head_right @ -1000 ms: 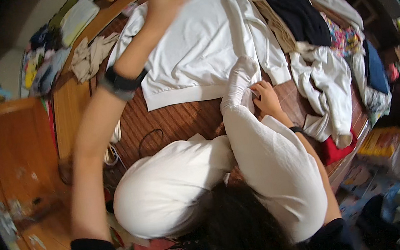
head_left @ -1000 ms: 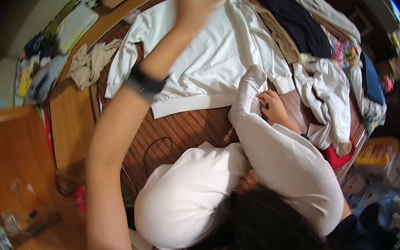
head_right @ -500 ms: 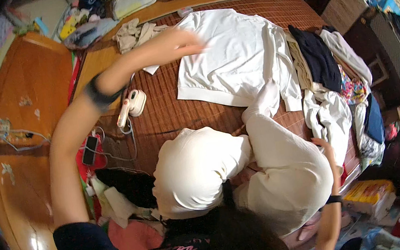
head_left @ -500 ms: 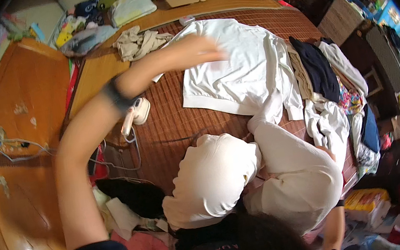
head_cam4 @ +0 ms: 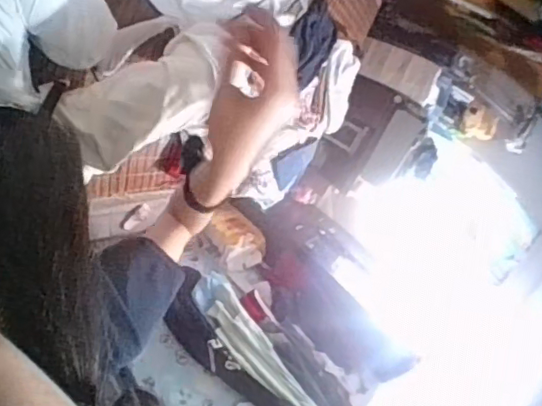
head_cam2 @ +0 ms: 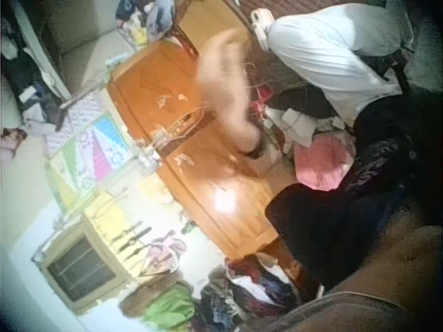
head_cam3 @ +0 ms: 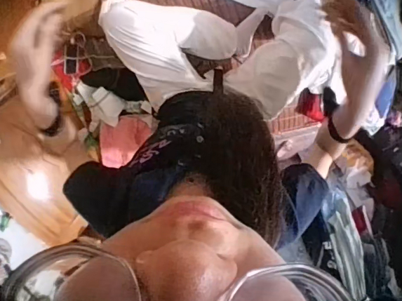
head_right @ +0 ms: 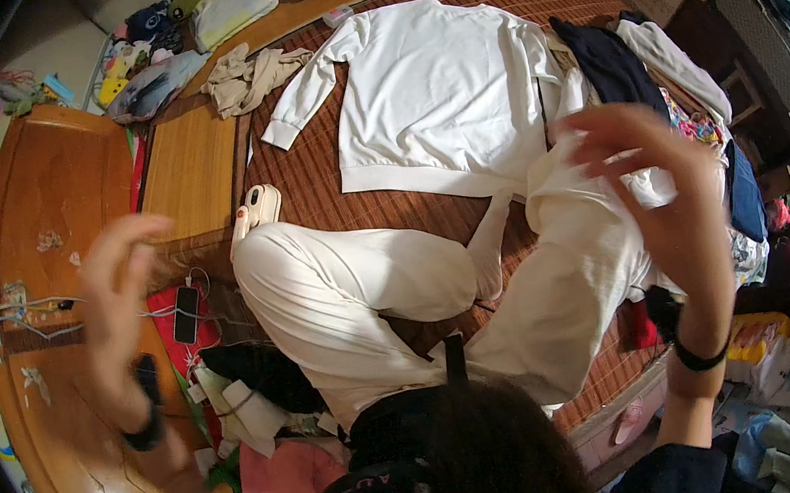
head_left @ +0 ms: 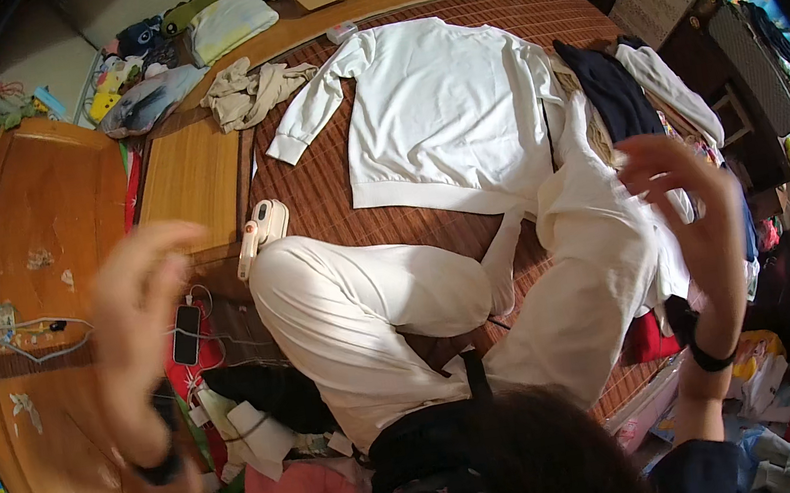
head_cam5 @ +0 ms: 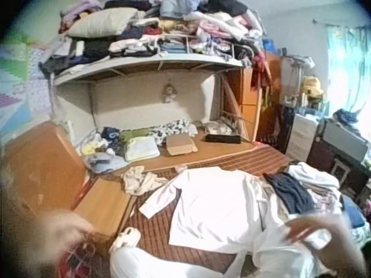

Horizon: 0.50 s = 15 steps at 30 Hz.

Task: The person irons a white long-sleeved shirt on a flat surface using a handheld iron. The person smooths the fabric by hand and glides the iron over the sleeves and torso before turning the garment over to iron the other side.

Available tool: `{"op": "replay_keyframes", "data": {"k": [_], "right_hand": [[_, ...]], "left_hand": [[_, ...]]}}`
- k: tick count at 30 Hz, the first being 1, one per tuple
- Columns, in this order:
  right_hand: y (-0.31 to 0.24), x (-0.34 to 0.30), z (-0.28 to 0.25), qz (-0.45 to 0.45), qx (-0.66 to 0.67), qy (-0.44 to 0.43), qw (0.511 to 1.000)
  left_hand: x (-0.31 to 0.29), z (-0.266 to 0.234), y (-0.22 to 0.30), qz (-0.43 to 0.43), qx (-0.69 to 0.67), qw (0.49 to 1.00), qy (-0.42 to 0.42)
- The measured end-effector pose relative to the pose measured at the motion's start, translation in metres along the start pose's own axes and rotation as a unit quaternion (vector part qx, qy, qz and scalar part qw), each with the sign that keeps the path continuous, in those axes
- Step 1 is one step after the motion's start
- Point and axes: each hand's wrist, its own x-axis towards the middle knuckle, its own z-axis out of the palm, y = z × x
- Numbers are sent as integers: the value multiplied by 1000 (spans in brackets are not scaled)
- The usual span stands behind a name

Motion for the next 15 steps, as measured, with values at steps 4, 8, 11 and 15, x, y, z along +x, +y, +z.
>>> {"op": "replay_keyframes", "data": {"k": [4,8,11,15], "right_hand": [[-49,44,65,-191,-83,-319,925],[-34,91,127,-118,47,-440,889],[39,125,221,-80,168,-300,936],[237,38,285,194,-156,-32,968]], "left_hand": [[29,121,-22,110,-85,980,-141],[104,285,-68,44,-170,967,-183],[123,374,-150,81,-255,961,-76],[155,423,-105,-92,107,970,-200]]}}
